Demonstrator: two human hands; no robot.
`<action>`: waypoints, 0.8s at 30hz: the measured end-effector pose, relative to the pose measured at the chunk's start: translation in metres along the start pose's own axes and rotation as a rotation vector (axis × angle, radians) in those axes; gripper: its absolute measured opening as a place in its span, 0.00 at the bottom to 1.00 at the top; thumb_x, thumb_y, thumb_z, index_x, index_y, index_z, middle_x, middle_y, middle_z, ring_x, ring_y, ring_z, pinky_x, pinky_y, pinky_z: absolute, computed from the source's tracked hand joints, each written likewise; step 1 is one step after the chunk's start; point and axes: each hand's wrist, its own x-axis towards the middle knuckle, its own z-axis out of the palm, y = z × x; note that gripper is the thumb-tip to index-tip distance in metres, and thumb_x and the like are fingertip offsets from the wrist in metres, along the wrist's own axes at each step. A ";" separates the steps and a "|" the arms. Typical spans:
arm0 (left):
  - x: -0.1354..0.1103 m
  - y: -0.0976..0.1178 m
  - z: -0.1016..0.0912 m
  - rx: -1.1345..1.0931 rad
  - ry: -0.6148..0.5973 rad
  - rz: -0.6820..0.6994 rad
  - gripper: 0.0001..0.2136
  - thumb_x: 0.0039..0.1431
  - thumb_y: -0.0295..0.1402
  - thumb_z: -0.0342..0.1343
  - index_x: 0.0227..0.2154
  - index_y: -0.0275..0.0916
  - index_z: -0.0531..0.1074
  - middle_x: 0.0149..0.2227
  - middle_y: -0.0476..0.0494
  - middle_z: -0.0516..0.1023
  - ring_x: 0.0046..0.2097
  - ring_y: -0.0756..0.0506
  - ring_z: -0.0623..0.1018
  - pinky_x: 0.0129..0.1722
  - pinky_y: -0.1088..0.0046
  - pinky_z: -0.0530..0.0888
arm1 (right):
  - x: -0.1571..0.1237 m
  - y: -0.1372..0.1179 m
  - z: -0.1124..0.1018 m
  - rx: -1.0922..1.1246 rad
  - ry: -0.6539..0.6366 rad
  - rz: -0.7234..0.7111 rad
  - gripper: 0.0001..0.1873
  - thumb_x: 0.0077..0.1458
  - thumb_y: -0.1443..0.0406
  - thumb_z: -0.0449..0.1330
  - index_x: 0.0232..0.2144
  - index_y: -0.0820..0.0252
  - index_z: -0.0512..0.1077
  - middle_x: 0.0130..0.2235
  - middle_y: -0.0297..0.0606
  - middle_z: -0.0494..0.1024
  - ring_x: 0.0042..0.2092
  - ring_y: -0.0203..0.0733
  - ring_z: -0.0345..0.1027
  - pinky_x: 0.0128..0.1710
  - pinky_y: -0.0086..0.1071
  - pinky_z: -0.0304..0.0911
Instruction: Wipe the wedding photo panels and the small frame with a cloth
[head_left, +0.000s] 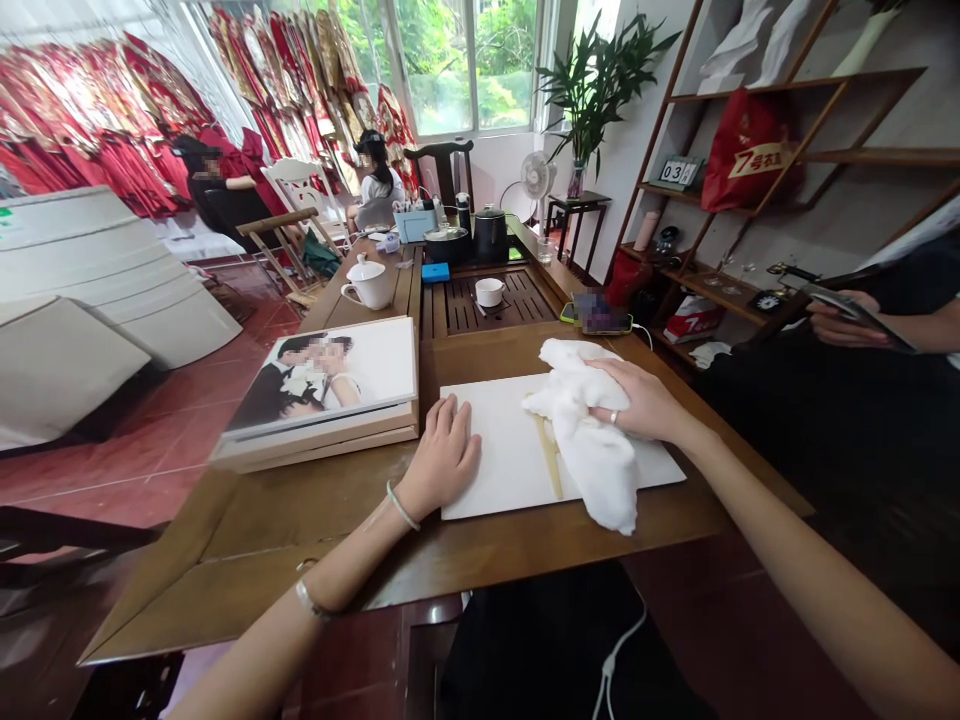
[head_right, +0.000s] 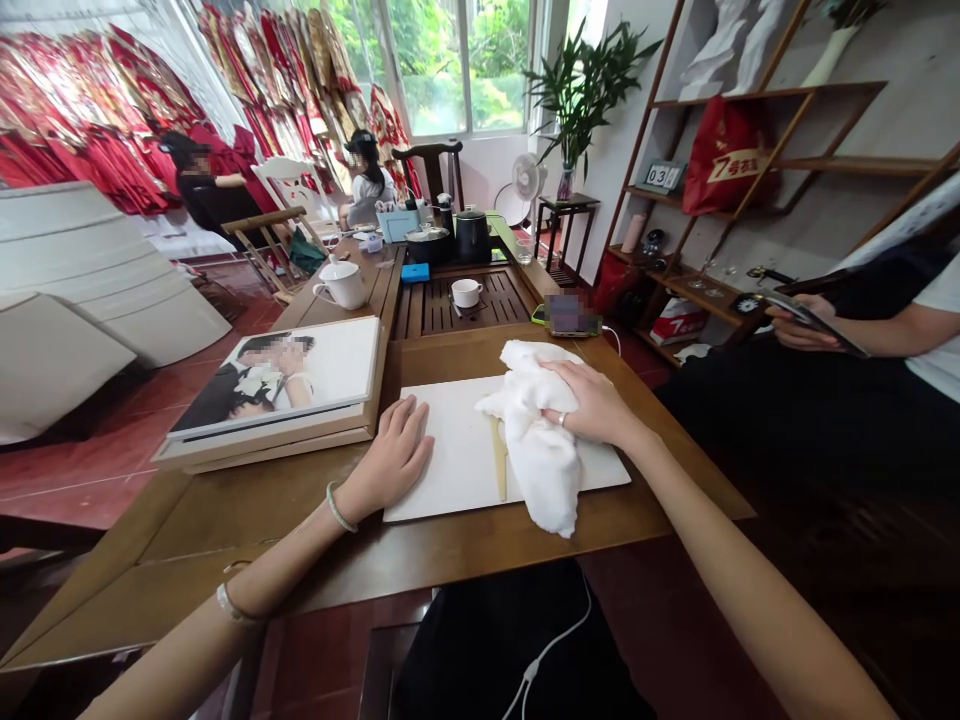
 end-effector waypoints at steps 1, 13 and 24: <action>0.000 0.000 0.000 0.003 -0.007 0.000 0.23 0.66 0.37 0.41 0.58 0.28 0.60 0.63 0.22 0.58 0.66 0.29 0.56 0.63 0.43 0.59 | -0.001 0.000 0.001 0.008 -0.007 -0.016 0.34 0.46 0.57 0.63 0.56 0.55 0.68 0.58 0.45 0.71 0.59 0.60 0.63 0.58 0.56 0.59; 0.000 0.000 0.001 0.014 0.009 0.030 0.22 0.66 0.36 0.40 0.58 0.29 0.60 0.63 0.23 0.59 0.66 0.30 0.56 0.62 0.43 0.60 | -0.079 -0.005 -0.048 0.040 -0.280 -0.179 0.32 0.43 0.65 0.62 0.54 0.45 0.71 0.63 0.39 0.65 0.66 0.64 0.51 0.62 0.68 0.43; 0.000 0.001 0.001 0.039 -0.002 0.014 0.23 0.66 0.36 0.41 0.58 0.28 0.60 0.63 0.22 0.59 0.66 0.29 0.56 0.62 0.42 0.60 | -0.029 -0.017 -0.010 -0.045 -0.036 -0.194 0.40 0.40 0.74 0.51 0.59 0.52 0.66 0.62 0.42 0.65 0.65 0.57 0.51 0.62 0.58 0.51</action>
